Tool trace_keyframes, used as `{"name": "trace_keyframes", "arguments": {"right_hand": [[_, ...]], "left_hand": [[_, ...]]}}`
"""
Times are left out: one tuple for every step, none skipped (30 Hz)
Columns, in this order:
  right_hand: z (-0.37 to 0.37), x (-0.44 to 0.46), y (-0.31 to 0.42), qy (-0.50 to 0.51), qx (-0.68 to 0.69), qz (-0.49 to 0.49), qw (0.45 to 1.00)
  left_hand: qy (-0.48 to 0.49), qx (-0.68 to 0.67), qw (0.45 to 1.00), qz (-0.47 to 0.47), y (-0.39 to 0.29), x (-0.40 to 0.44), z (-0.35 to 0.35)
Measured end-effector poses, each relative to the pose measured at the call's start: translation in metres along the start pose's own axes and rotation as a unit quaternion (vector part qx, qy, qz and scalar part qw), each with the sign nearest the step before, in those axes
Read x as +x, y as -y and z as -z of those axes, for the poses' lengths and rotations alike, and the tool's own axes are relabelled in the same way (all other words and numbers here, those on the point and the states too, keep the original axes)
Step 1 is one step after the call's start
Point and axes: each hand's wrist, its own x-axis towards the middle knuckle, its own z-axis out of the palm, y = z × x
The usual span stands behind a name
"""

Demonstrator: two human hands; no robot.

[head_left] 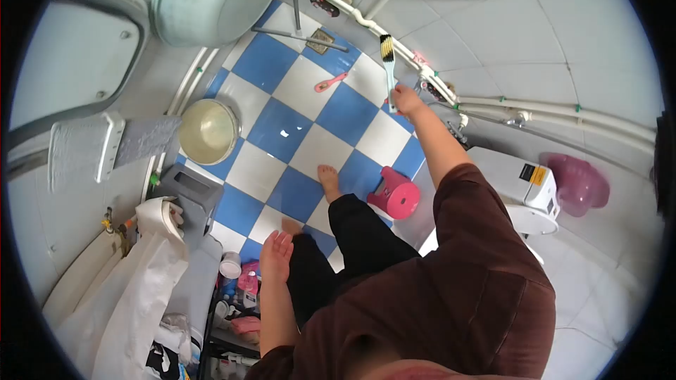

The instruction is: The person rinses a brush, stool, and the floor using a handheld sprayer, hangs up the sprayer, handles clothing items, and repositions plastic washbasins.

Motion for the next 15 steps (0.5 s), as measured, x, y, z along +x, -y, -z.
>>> {"name": "trace_keyframes", "arguments": {"right_hand": [[0.003,0.017,-0.002,-0.003,-0.045,0.010,0.999],[0.006,0.033,-0.005,-0.009,-0.048,-0.004,0.999],[0.007,0.041,-0.005,-0.029,-0.041,-0.001,0.999],[0.008,0.047,-0.005,-0.049,-0.034,0.001,0.998],[0.009,0.052,-0.006,-0.070,-0.026,0.004,0.997],[0.009,0.056,-0.005,-0.079,-0.054,0.049,0.994],[0.006,0.057,-0.005,-0.088,-0.082,0.095,0.988],[0.002,0.057,-0.006,-0.097,-0.111,0.140,0.979],[-0.009,0.058,-0.010,-0.071,-0.074,0.171,0.980],[-0.023,0.060,-0.012,-0.047,-0.038,0.205,0.977],[-0.040,0.055,-0.010,0.009,0.041,0.180,0.983],[-0.053,0.030,0.007,0.058,0.111,0.167,0.978],[-0.069,0.014,0.012,0.098,0.144,0.182,0.968],[-0.086,0.003,0.013,0.076,0.110,0.240,0.962],[-0.090,-0.020,0.028,0.092,0.072,0.236,0.965]], "left_hand": [[-0.008,0.012,1.000,0.007,0.004,0.006,-0.002],[-0.016,0.025,0.999,0.013,0.011,0.013,0.003],[-0.023,0.039,0.999,0.019,0.012,0.014,0.001],[-0.042,0.049,0.998,0.028,0.012,0.016,0.000],[-0.052,0.085,0.995,0.025,0.012,0.020,-0.004],[-0.061,0.120,0.991,0.021,0.010,0.024,-0.012],[-0.070,0.155,0.985,0.018,0.007,0.027,-0.020],[-0.067,0.191,0.979,0.001,0.006,0.036,-0.031],[-0.033,0.224,0.974,-0.018,0.003,0.050,-0.051],[0.004,0.256,0.966,-0.040,-0.001,0.070,-0.078],[0.040,0.331,0.937,-0.106,-0.008,0.088,-0.112],[0.074,0.404,0.896,-0.168,-0.017,0.106,-0.150],[0.107,0.472,0.845,-0.228,-0.025,0.126,-0.189],[0.166,0.399,0.845,-0.314,-0.028,0.146,-0.225],[0.138,0.437,0.807,-0.372,-0.031,0.161,-0.257]]}}
